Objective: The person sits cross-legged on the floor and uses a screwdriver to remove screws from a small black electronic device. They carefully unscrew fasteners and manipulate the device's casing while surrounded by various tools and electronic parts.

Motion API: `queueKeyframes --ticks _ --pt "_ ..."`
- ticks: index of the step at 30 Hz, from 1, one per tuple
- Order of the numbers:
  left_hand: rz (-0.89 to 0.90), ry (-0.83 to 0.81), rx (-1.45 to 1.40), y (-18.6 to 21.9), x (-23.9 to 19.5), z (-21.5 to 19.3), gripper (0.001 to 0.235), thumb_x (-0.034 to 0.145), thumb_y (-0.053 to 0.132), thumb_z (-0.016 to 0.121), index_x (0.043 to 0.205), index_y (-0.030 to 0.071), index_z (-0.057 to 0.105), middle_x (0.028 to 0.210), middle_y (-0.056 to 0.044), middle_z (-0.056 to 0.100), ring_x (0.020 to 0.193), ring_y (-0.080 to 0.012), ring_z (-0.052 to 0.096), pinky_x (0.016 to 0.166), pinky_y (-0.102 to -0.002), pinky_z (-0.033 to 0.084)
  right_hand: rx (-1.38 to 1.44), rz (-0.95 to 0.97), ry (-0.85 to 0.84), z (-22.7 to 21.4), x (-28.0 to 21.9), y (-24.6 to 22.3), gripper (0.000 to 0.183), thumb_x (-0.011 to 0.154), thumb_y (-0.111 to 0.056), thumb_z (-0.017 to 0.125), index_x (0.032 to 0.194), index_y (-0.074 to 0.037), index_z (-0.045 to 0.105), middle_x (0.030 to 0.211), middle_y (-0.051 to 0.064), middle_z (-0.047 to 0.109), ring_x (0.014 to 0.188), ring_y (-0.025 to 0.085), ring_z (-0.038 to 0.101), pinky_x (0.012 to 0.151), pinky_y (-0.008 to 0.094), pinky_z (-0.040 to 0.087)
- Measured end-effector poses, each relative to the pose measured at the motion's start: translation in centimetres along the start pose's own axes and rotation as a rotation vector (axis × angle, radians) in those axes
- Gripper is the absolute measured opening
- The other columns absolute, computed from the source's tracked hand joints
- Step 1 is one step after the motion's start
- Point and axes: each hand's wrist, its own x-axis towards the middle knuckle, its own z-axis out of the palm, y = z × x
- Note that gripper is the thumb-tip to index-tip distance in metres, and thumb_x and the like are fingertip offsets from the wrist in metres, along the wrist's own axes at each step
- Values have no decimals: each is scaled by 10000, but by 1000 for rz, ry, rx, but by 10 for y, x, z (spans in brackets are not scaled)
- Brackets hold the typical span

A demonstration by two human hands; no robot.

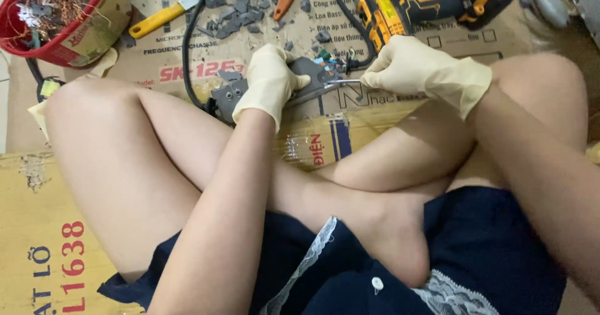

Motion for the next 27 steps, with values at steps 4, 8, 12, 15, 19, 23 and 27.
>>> queueKeyframes --ticks 4,8,12,15,19,23,27 --pt "-74 -37 -61 0 0 4 533 555 182 994 1021 56 768 855 -60 766 683 -182 704 767 -294 586 -196 -20 -96 -26 11 -37 238 912 -163 678 1086 -58 801 860 134 792 596 228 647 623 351 550" --pt "-95 -14 -8 -4 1 3 542 534 236 1000 1007 96 777 943 -78 765 826 -228 727 853 -327 570 -325 -45 -239 -42 27 -64 214 898 -141 694 782 27 758 662 142 712 502 222 589 538 334 498" --pt "-164 -72 24 -1 1 -9 573 581 271 975 1091 136 751 1060 -101 734 973 -255 686 921 -369 545 -656 -12 -205 -47 36 -71 388 858 -402 678 625 -102 756 547 28 652 525 205 567 645 401 497" --pt "-175 -144 64 16 4 -14 597 616 298 956 1154 165 733 1148 -118 710 1083 -275 655 973 -400 526 -283 183 -328 -40 37 -69 303 997 -271 617 1012 -17 782 861 183 765 793 290 715 770 470 512" --pt "-178 -232 123 30 0 -13 622 651 325 938 1216 195 714 1236 -135 685 1193 -294 624 1024 -431 507 -343 119 -256 -14 56 -40 357 865 -404 675 992 -97 806 938 171 775 969 339 747 782 490 555" --pt "-167 -251 147 25 -1 -7 618 677 345 929 1243 220 714 1275 -155 677 1269 -320 613 1046 -470 511 -215 72 -164 -10 33 -46 263 849 -231 626 899 -61 819 957 220 773 986 370 741 820 488 575" --pt "-163 -203 129 26 -1 -1 621 641 319 966 1197 173 733 1195 -179 700 1214 -350 643 1012 -493 525 -134 69 -19 13 26 -39 255 830 -247 633 768 -69 804 901 233 766 980 395 736 771 484 576"
